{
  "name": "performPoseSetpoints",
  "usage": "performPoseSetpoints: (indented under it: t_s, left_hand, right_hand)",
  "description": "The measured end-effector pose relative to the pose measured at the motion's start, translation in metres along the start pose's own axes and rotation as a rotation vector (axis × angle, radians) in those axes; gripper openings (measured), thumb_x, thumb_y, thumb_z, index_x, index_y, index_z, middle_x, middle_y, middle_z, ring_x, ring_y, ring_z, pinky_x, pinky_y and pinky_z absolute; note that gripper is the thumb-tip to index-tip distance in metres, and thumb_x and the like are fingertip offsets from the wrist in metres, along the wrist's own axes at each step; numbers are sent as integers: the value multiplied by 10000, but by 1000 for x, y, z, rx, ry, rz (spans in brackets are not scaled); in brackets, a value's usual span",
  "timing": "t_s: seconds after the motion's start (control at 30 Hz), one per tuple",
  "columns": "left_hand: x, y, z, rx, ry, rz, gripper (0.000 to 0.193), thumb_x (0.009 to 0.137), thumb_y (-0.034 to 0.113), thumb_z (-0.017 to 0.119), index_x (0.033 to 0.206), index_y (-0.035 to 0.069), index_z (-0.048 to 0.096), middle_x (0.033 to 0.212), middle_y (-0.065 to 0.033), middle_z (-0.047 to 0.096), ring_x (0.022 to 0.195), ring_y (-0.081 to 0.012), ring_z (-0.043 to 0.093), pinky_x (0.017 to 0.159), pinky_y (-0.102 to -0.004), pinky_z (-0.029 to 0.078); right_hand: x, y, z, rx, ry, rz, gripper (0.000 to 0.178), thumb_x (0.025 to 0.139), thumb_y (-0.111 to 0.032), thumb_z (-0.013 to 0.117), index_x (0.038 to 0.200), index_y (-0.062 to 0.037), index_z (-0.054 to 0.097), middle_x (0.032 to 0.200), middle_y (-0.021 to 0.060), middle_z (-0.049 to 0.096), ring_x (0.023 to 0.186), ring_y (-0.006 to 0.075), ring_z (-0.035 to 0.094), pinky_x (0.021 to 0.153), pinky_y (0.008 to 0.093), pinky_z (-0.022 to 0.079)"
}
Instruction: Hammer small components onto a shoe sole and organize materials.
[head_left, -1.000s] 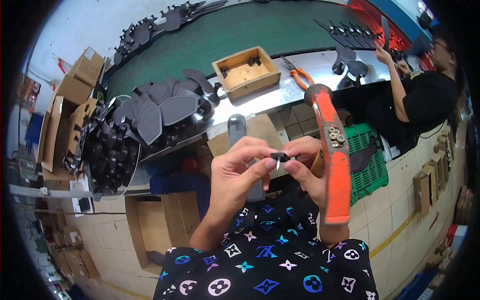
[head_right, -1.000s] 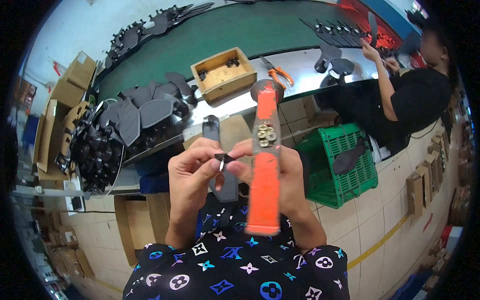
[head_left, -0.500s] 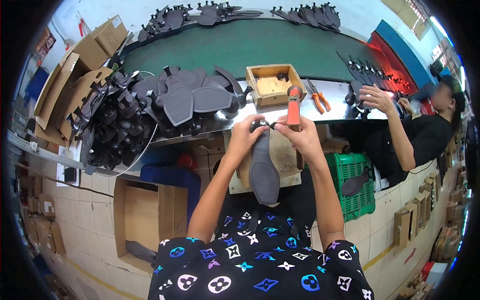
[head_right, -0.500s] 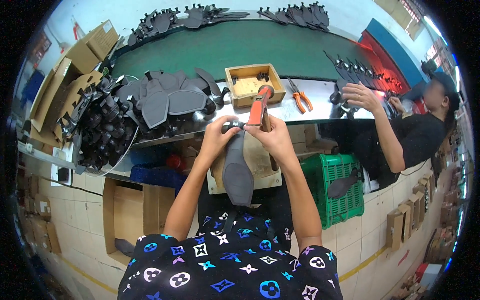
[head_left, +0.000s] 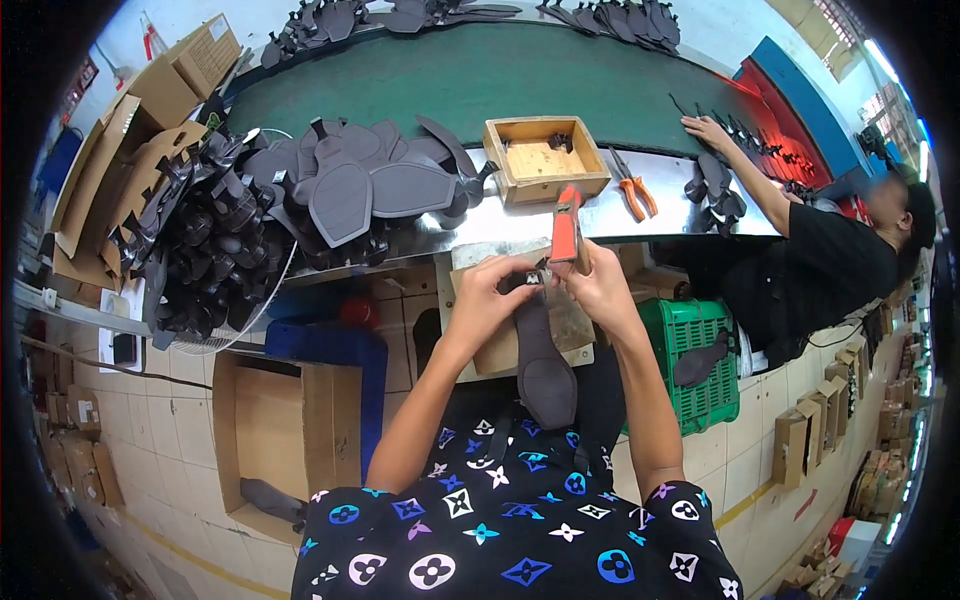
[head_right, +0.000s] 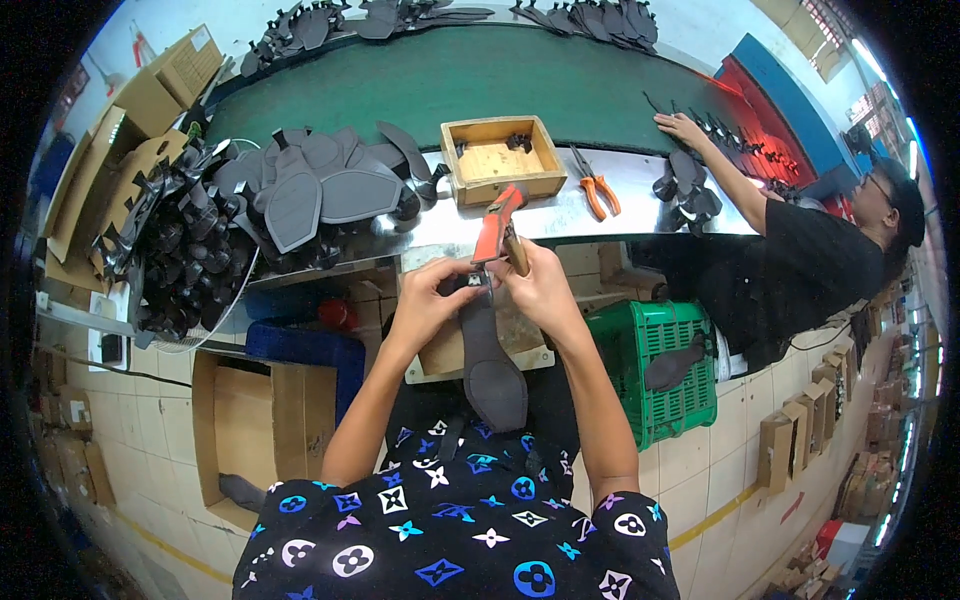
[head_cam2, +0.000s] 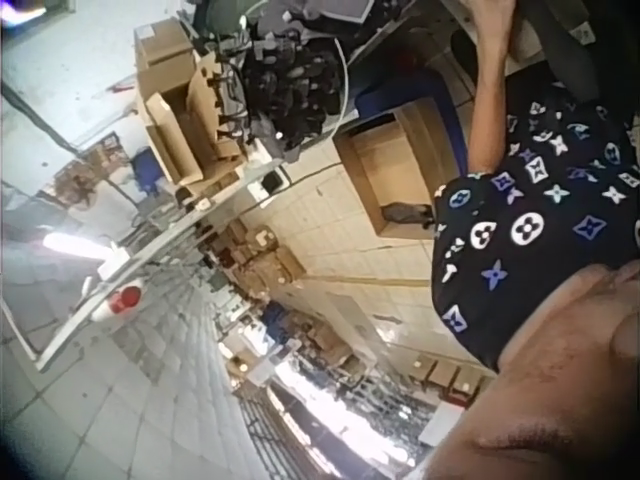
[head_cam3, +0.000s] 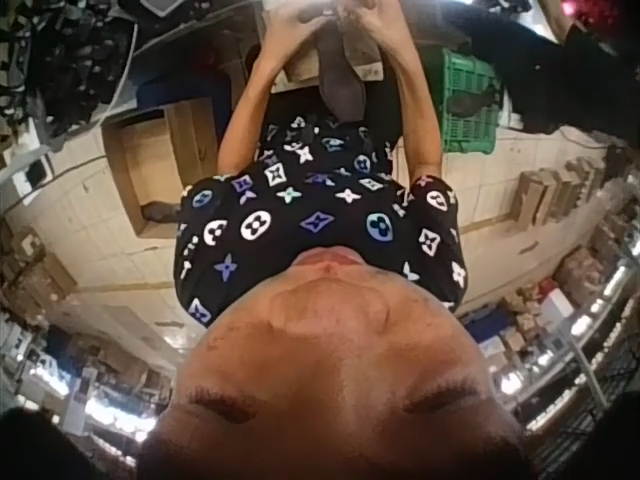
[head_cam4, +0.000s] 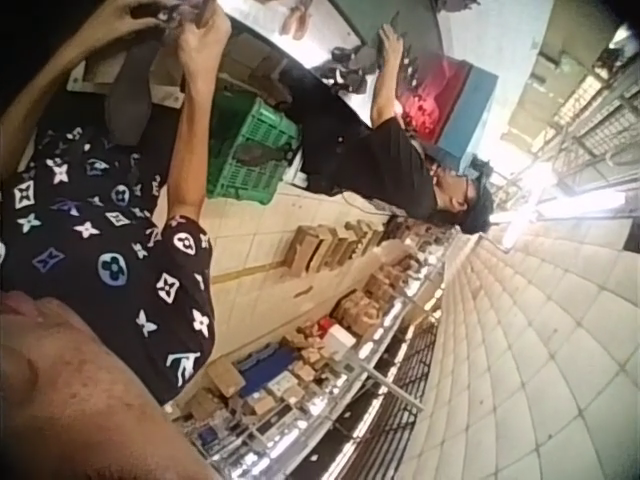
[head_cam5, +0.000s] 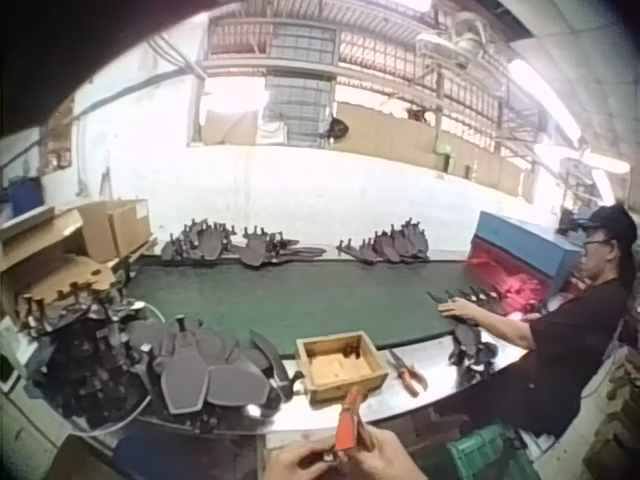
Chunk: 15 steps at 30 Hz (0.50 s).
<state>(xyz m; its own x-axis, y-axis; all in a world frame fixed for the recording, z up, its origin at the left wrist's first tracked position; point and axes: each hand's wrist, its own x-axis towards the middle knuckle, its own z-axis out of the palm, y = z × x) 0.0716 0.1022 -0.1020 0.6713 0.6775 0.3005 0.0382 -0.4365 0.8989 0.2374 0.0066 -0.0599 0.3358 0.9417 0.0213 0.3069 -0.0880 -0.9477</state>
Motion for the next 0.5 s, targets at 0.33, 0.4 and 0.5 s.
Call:
performPoseSetpoints:
  t_s: [0.33, 0.4, 0.5]
  left_hand:
    - [-2, -3, -1, -11, -8, 62, 274, 767, 95, 766, 1023, 23, 703, 947, -101, 700, 890, -247, 636, 761, -349, 494]
    - [-2, -5, -1, -36, -6, 69, 286, 758, 100, 778, 1017, 5, 704, 952, -117, 706, 898, -260, 643, 791, -361, 497]
    - [-2, -4, -1, -83, -15, 37, 301, 744, 106, 793, 1010, -10, 711, 943, -132, 713, 884, -267, 652, 793, -355, 502]
  right_hand:
    - [-7, -6, 1, -49, 23, -64, 182, 889, -102, 685, 959, 40, 595, 760, 73, 649, 713, 115, 575, 653, 287, 466]
    - [-7, -7, 3, -87, 34, 3, 195, 847, -87, 721, 953, 44, 623, 769, 75, 657, 732, 92, 563, 671, 295, 473]
    - [-5, 8, 10, -7, 105, -82, 205, 819, -87, 742, 939, 46, 642, 790, 79, 672, 743, 78, 547, 680, 294, 470]
